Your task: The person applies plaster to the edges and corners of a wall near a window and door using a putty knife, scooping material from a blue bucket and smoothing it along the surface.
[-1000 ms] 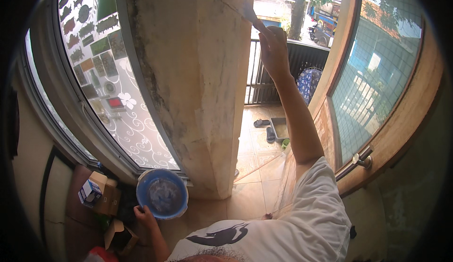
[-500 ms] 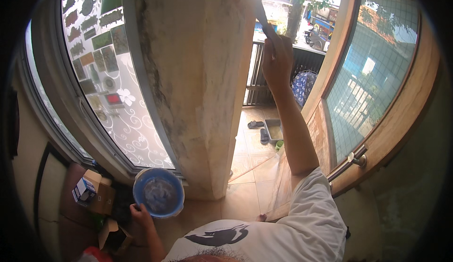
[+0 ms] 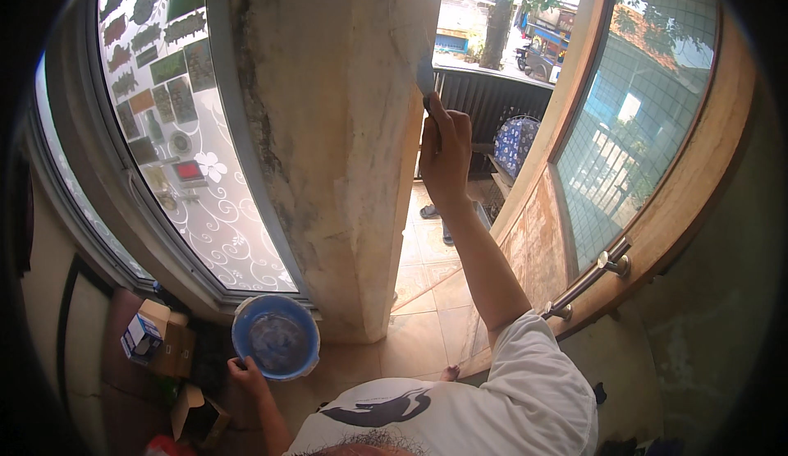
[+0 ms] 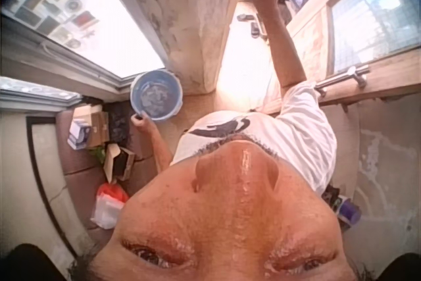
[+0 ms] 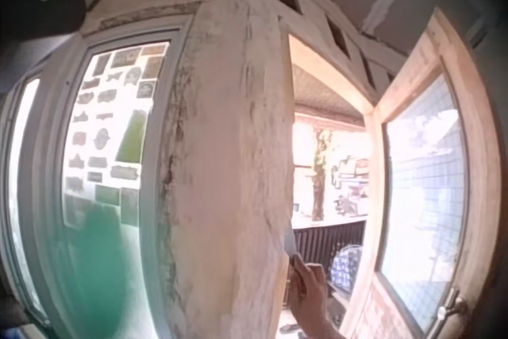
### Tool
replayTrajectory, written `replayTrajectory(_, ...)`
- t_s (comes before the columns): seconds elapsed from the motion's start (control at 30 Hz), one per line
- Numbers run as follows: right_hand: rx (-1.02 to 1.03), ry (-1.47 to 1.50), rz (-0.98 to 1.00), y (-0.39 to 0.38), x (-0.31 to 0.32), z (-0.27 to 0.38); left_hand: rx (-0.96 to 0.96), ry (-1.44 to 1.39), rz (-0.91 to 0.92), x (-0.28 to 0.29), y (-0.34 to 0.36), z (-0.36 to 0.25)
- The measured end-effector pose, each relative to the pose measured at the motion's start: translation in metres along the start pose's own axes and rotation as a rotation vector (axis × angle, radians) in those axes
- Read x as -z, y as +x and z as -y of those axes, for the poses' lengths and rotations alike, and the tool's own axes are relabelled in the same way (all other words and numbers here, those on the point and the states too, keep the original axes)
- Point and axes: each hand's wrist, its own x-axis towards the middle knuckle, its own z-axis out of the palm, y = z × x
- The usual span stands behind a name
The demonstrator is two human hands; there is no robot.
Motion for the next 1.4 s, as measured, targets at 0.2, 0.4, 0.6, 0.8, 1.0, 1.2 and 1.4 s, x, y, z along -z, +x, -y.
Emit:
replayTrajectory(0.2, 0.076, -0.009, -0.111, 0.051, 0.0, 0.016, -0.031, 0.037, -0.016, 0.0, 0.002, -0.006)
replayTrajectory(0.4, 0.145, -0.033, -0.129, 0.119, -0.008, 0.033, -0.007, 0.029, 0.011, 0.0, 0.0, -0.007)
replayTrajectory(0.6, 0.02, -0.037, 0.006, 0.064, -0.005, 0.036, -0.016, 0.025, 0.002, -0.004, -0.004, 0.005)
replayTrajectory(0.8, 0.041, 0.002, -0.045, 0.027, 0.005, 0.039, 0.012, 0.05, 0.025, -0.001, 0.0, -0.005)
replayTrajectory(1.0, 0.076, 0.01, -0.097, 0.084, -0.009, 0.048, 0.026, 0.055, 0.05, -0.003, 0.005, -0.001)
replayTrajectory(1.2, -0.032, -0.009, 0.044, 0.026, -0.013, 0.043, 0.059, 0.101, 0.058, -0.01, -0.001, 0.02)
replayTrajectory(1.4, 0.075, -0.013, -0.025, 0.0, -0.004, 0.031, 0.076, 0.153, 0.058, -0.008, -0.006, 0.056)
